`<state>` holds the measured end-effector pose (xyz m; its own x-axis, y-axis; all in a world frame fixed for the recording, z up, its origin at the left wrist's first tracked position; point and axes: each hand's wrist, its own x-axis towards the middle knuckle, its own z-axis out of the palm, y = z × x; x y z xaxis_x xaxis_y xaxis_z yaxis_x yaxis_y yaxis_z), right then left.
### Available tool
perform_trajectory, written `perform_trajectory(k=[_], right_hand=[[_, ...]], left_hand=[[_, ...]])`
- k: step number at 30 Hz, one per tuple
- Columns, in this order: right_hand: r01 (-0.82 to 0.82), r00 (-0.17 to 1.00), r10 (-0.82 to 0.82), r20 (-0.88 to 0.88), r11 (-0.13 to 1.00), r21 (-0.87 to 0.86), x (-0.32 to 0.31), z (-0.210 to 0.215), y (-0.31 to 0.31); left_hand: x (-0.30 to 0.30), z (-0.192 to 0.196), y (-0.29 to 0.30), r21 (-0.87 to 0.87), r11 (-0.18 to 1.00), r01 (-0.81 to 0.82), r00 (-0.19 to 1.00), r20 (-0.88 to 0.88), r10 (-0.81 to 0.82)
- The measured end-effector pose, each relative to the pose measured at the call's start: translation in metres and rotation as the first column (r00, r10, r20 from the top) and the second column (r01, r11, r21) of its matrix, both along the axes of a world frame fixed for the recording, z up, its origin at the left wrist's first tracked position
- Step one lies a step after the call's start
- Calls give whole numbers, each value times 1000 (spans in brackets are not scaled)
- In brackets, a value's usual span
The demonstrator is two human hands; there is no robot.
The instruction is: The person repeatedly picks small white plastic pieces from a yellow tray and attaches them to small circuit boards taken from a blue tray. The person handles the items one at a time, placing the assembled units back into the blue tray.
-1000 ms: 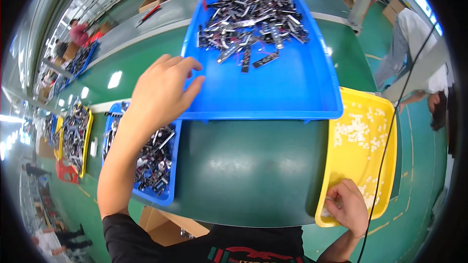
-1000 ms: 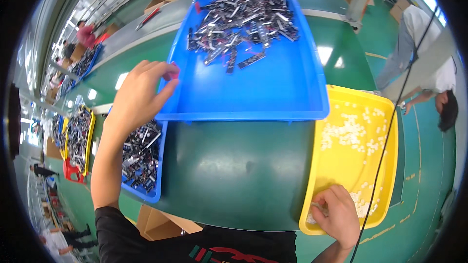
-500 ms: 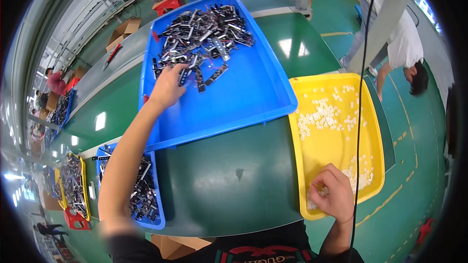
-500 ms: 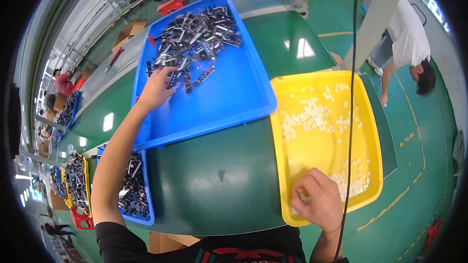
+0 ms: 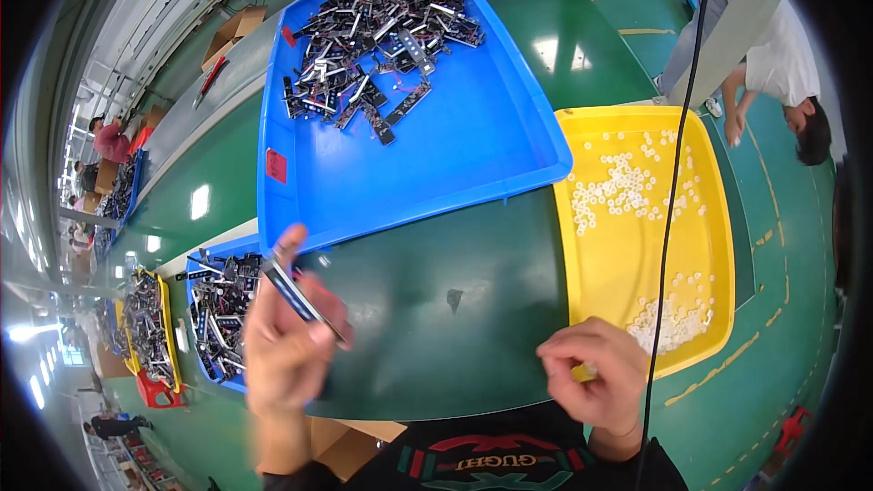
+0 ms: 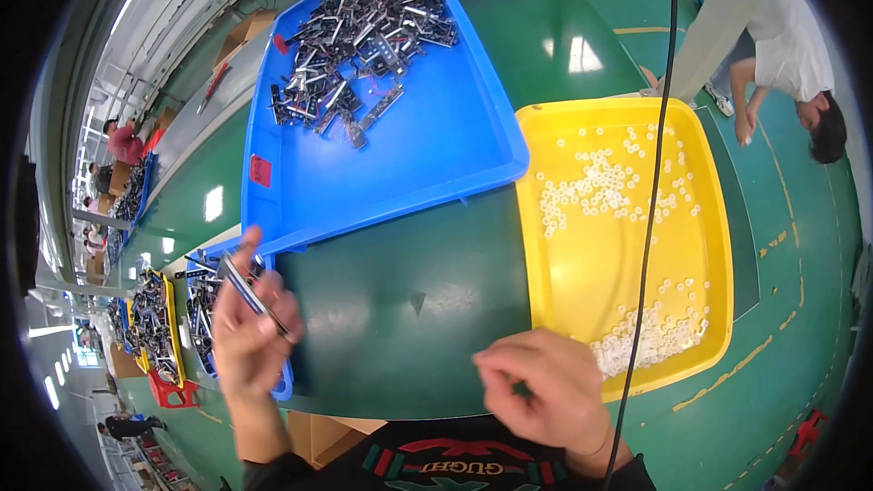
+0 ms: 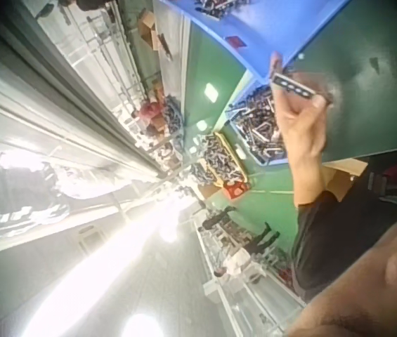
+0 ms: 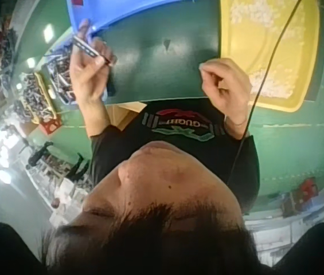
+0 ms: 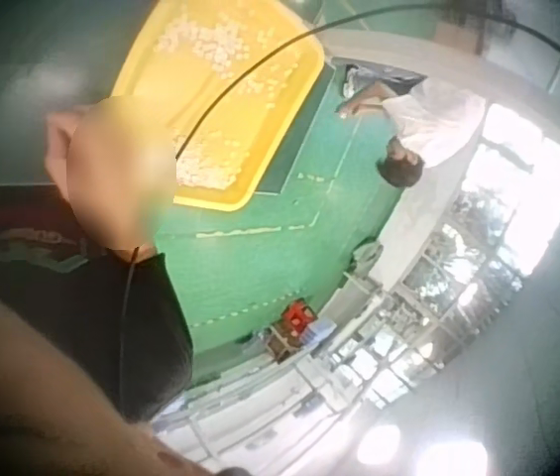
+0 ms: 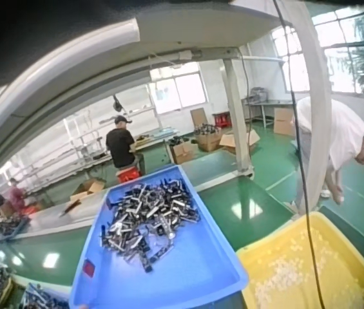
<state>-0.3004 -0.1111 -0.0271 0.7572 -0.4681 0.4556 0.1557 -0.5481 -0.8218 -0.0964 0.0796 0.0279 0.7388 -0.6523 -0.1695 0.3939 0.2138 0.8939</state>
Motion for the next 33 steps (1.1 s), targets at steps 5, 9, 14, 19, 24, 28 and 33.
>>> perform_trajectory(k=[5,9,14,19,24,28,33], right_hand=[[-213,977,210,41,933,292,28,9,29],[-166,986,120,118,786,595,46,-9,45],[-249,968,151,198,576,779,53,-37,53],[-253,967,139,213,458,852,54,-41,61],[-305,952,194,239,499,811,54,-40,60],[-302,952,196,235,464,833,56,-38,62],[-298,953,201,227,490,819,57,-39,61]], left_hand=[[-36,-39,-18,-156,985,73,991,-102,-90],[-46,-61,-23,-186,982,-26,999,-34,20],[-51,-78,-26,54,978,-200,924,342,170],[-48,-86,-21,-159,985,-69,971,216,103],[-52,-87,-18,-73,990,-125,933,329,142],[-52,-88,-19,-124,983,-138,912,370,175],[-53,-91,-18,-120,984,-128,903,396,166]])
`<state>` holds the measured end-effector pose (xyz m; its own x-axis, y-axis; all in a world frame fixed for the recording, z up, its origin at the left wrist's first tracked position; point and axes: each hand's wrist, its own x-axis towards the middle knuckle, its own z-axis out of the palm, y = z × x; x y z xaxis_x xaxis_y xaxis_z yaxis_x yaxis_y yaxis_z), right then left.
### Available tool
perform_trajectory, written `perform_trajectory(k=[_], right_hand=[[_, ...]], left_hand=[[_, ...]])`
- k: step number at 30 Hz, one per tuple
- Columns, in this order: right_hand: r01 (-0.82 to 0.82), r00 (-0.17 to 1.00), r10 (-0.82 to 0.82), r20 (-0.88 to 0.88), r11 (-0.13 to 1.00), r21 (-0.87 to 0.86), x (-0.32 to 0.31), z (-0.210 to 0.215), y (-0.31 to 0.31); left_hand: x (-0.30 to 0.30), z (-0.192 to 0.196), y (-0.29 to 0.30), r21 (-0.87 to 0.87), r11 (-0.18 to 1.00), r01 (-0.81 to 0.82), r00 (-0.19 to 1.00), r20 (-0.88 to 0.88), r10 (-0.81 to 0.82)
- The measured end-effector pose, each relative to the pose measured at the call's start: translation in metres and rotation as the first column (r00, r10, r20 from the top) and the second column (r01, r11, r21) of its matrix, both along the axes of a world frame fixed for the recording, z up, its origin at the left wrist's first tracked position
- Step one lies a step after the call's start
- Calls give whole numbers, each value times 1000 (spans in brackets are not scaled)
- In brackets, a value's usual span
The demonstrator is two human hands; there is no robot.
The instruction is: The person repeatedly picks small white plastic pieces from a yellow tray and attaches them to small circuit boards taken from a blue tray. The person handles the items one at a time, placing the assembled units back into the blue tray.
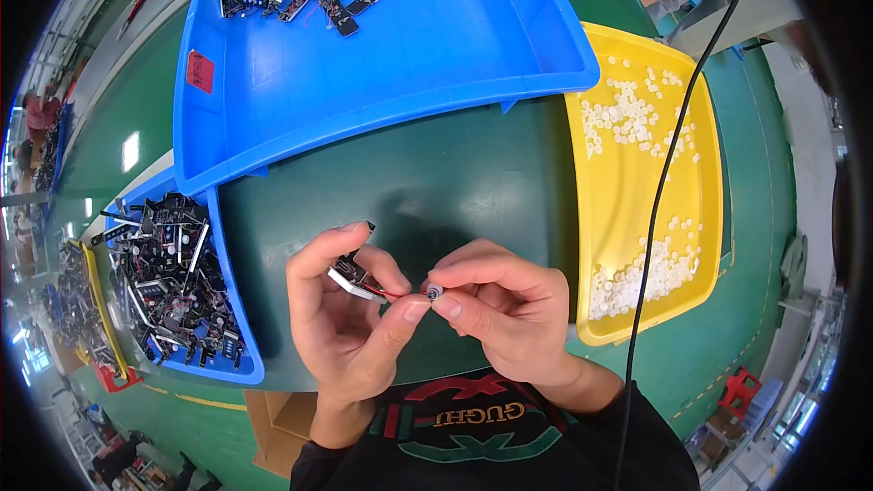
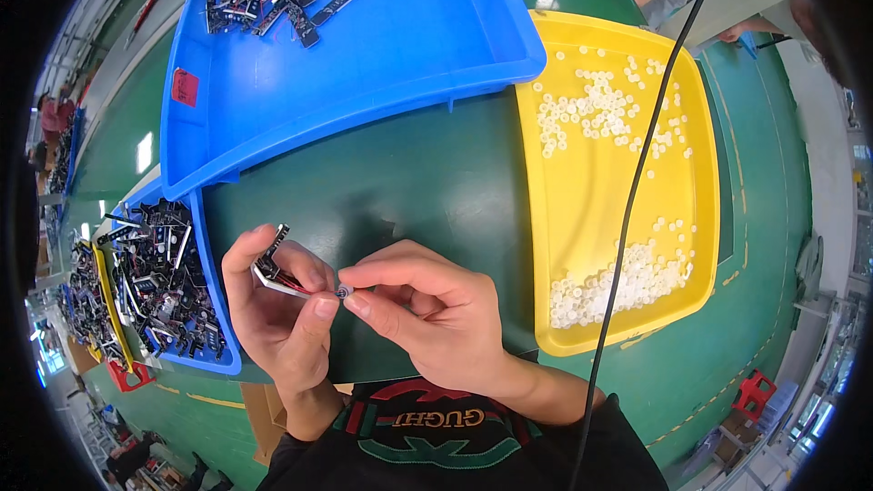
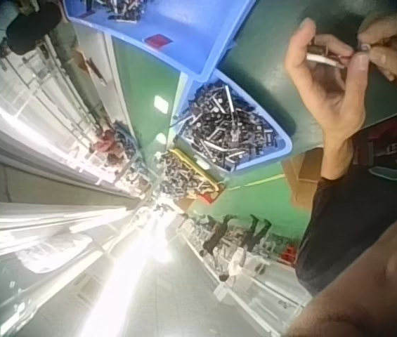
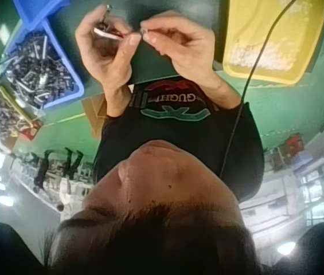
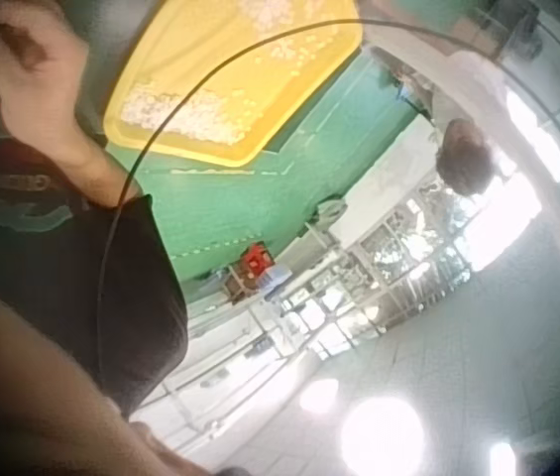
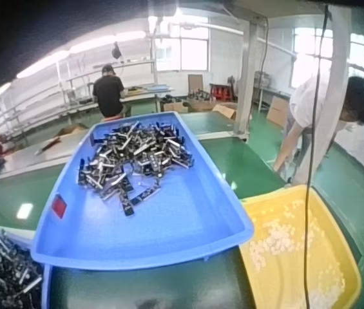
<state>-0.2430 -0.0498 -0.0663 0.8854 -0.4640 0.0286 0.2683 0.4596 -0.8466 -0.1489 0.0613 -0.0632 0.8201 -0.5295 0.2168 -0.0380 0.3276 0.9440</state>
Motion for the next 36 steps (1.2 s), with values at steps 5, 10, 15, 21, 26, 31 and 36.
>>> perform_trajectory(k=[5,10,15,21,26,31,36], right_hand=[[77,997,-76,10,988,-133,-1,2,0],[212,976,-219,22,909,-359,0,5,4],[302,951,-298,87,824,-479,1,2,5],[334,937,-306,170,638,-694,-1,8,-2],[319,936,-308,167,550,-772,-2,8,-3],[226,964,-235,125,474,-851,-1,9,-5],[52,933,-355,-65,310,-949,-28,25,-32]], left_hand=[[1,-2,1,17,1000,19,1000,19,-20],[-1,-2,0,27,999,-25,998,57,24],[0,-1,0,31,1000,-7,998,61,5],[0,7,-1,91,995,38,998,37,-41],[-1,5,-5,160,987,13,986,163,-39],[-1,12,2,197,979,-56,974,228,10],[22,41,47,270,866,-420,864,410,292]])
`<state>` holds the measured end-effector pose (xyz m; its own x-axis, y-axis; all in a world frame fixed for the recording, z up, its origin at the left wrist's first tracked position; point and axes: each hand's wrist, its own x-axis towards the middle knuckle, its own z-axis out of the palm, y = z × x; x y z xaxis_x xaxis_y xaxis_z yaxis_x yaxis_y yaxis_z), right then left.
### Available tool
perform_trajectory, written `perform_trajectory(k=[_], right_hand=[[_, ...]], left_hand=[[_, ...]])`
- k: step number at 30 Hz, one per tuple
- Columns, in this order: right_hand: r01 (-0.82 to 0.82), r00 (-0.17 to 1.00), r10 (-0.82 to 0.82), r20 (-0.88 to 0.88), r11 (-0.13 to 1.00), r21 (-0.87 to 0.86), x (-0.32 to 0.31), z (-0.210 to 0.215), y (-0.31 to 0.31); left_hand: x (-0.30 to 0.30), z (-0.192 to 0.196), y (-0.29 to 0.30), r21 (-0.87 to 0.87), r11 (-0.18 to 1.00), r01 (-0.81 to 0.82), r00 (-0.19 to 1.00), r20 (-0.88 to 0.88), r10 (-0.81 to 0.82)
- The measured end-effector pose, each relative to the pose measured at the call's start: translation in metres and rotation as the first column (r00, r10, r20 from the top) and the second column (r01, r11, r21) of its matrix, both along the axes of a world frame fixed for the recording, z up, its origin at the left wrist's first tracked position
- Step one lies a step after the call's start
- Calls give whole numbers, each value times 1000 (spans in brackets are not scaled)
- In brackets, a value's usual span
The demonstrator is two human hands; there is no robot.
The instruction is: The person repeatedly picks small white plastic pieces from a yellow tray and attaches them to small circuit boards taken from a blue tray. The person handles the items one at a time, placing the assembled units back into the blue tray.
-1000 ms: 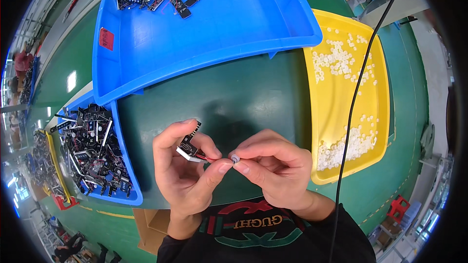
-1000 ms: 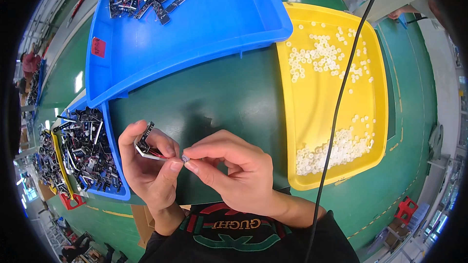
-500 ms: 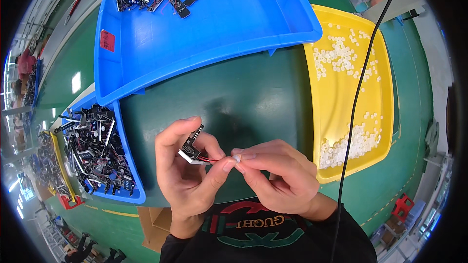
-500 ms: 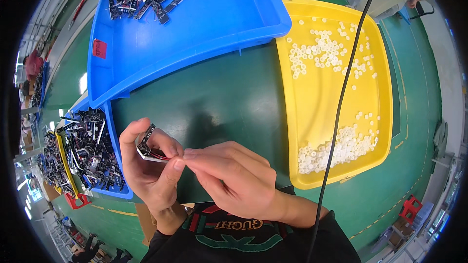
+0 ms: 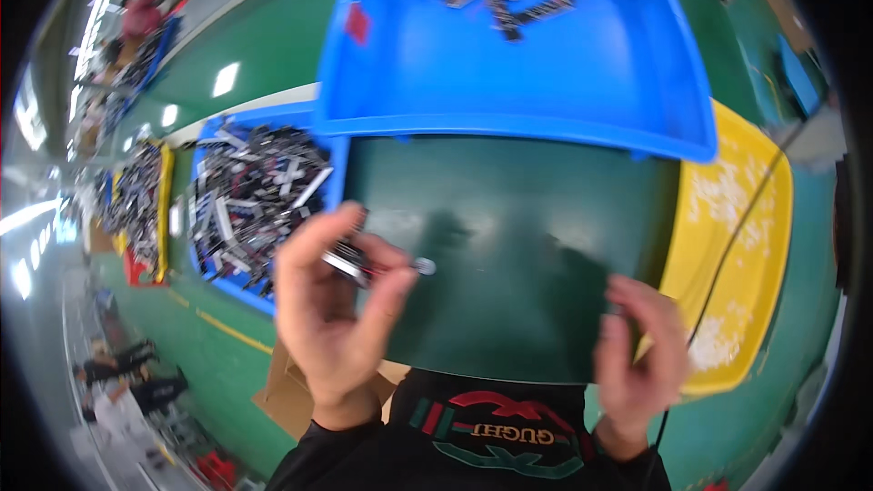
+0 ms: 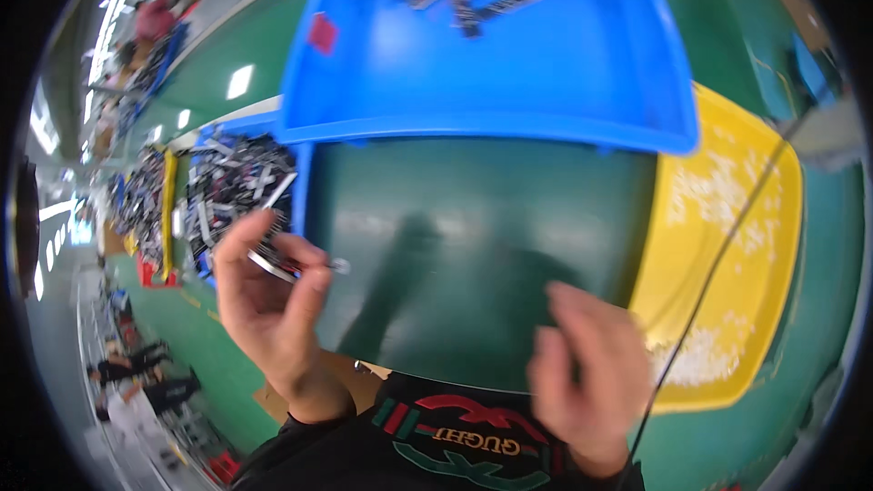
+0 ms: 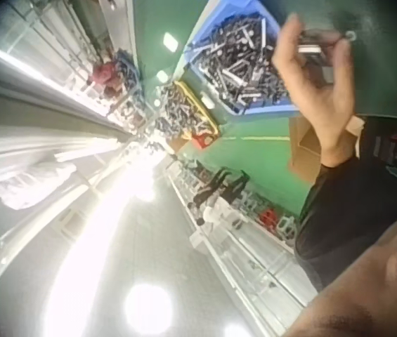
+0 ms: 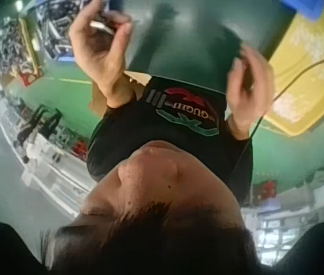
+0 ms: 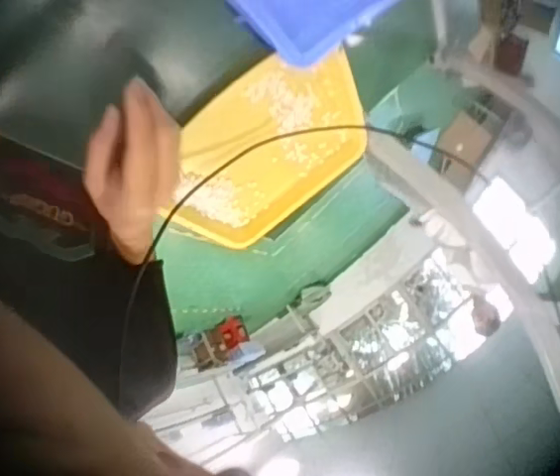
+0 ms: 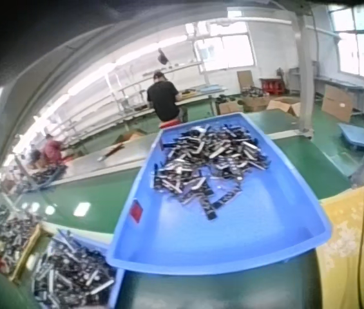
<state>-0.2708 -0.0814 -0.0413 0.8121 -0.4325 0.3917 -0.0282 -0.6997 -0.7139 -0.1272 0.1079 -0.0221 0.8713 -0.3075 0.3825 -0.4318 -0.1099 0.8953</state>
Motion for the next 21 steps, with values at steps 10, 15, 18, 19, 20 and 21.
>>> perform_trajectory(k=[10,15,18,19,20,21], right_hand=[[109,861,-249,-444,942,-317,-50,-2,-62],[42,870,-134,-475,979,-198,-55,4,-64],[8,867,-70,-493,992,-128,-59,9,-67],[18,885,-69,-460,993,-115,-60,9,-66],[-27,901,-33,-432,991,-131,-55,5,-68],[-30,903,-23,-428,993,-118,-53,0,-68]], left_hand=[[96,58,98,707,563,-428,897,407,171],[104,66,94,833,386,-396,905,425,11],[99,65,62,770,398,-498,841,541,7],[94,65,46,760,433,-484,840,542,-12],[85,64,35,750,453,-482,838,546,-13],[77,57,24,744,502,-441,846,532,-44]])
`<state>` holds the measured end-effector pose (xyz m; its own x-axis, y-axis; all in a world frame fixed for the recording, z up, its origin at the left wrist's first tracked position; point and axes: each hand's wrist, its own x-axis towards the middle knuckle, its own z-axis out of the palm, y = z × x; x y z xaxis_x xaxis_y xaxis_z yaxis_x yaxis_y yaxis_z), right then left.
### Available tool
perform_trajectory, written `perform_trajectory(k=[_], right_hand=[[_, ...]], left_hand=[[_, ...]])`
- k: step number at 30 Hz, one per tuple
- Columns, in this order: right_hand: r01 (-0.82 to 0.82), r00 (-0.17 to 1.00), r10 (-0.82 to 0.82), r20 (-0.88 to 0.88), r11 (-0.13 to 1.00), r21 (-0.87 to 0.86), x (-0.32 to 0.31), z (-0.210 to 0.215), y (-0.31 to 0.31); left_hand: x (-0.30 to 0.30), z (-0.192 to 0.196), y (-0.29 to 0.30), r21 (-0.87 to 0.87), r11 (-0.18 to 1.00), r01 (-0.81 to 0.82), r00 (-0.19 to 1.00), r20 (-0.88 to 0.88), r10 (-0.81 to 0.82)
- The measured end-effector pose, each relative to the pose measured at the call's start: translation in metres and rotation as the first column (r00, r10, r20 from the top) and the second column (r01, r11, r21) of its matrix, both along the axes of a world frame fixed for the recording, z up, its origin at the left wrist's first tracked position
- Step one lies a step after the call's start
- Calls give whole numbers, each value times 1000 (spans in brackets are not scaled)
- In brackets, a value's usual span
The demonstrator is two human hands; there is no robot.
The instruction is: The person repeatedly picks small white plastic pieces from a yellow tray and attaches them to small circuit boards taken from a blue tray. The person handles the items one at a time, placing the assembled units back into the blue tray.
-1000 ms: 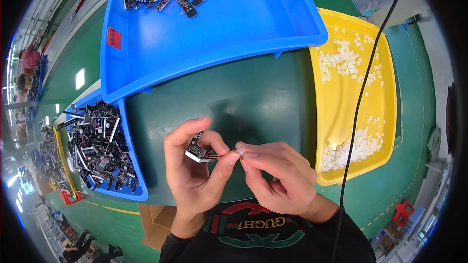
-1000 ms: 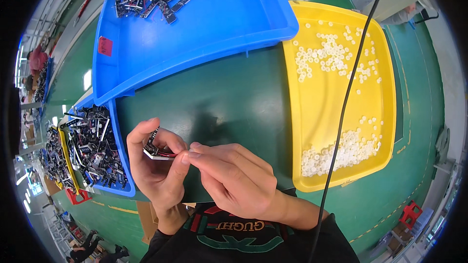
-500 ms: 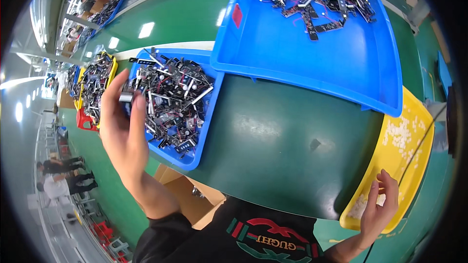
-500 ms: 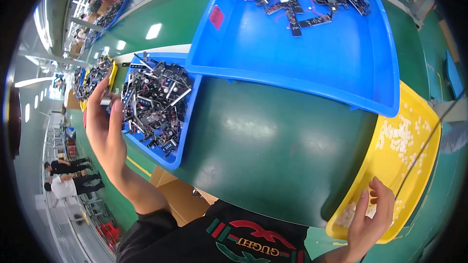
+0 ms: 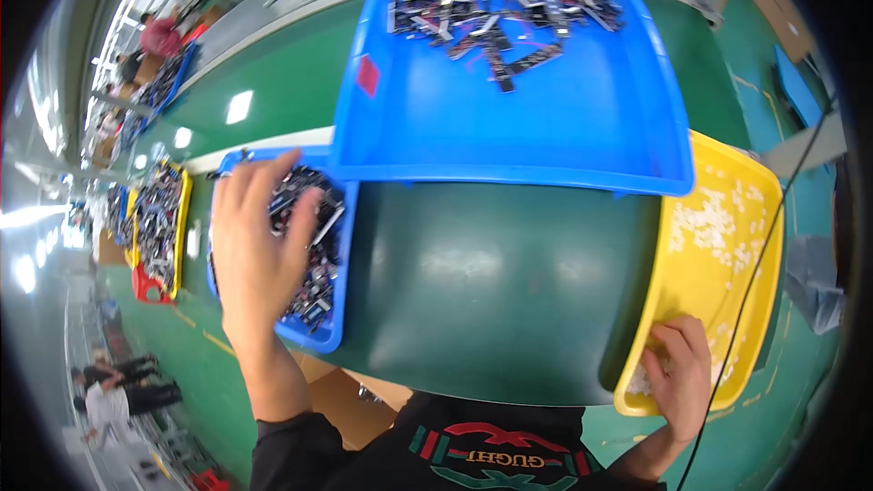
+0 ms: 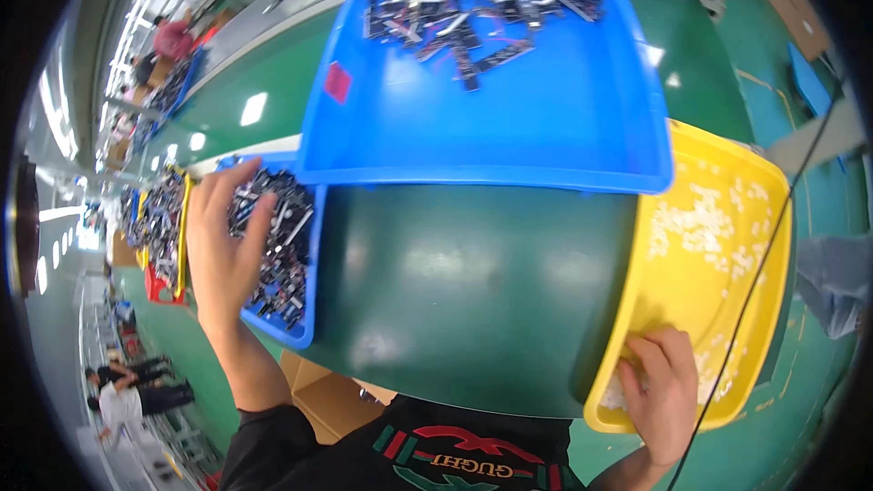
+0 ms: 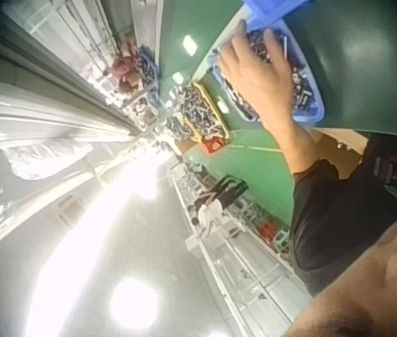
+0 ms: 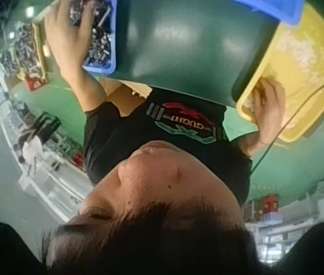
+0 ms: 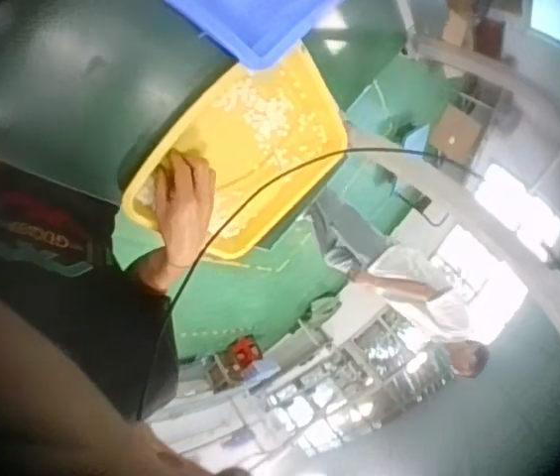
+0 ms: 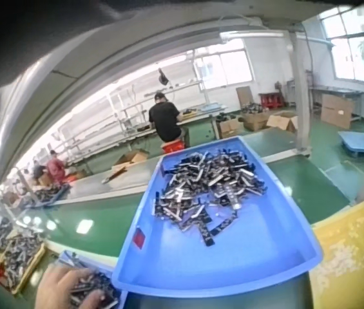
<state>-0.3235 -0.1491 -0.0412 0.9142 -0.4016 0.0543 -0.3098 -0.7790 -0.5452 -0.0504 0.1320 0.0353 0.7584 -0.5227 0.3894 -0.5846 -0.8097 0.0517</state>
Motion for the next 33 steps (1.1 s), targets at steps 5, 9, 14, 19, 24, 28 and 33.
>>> perform_trajectory(k=[5,9,14,19,24,28,33], right_hand=[[-20,1000,20,8,1000,-12,-7,-1,-6],[28,1000,-27,15,997,-66,-17,11,-6],[33,999,-31,36,998,-55,-32,-1,-10],[45,995,-45,89,999,-3,-37,-7,-14],[11,993,-14,118,1000,26,-42,-11,-20],[8,992,-12,123,1000,30,-44,-13,-20],[-22,993,18,117,999,27,-47,-15,-20]], left_hand=[[-12,-23,-85,-157,951,265,950,-126,-285],[24,-30,-140,-172,975,144,931,-311,-193],[79,-63,-172,209,859,467,882,-175,-437],[93,-78,-179,179,811,557,824,-238,-514],[86,-66,-167,140,828,542,800,-388,-458],[79,-63,-161,134,858,496,811,-424,-403],[82,-69,-152,60,852,519,836,-240,-493]])
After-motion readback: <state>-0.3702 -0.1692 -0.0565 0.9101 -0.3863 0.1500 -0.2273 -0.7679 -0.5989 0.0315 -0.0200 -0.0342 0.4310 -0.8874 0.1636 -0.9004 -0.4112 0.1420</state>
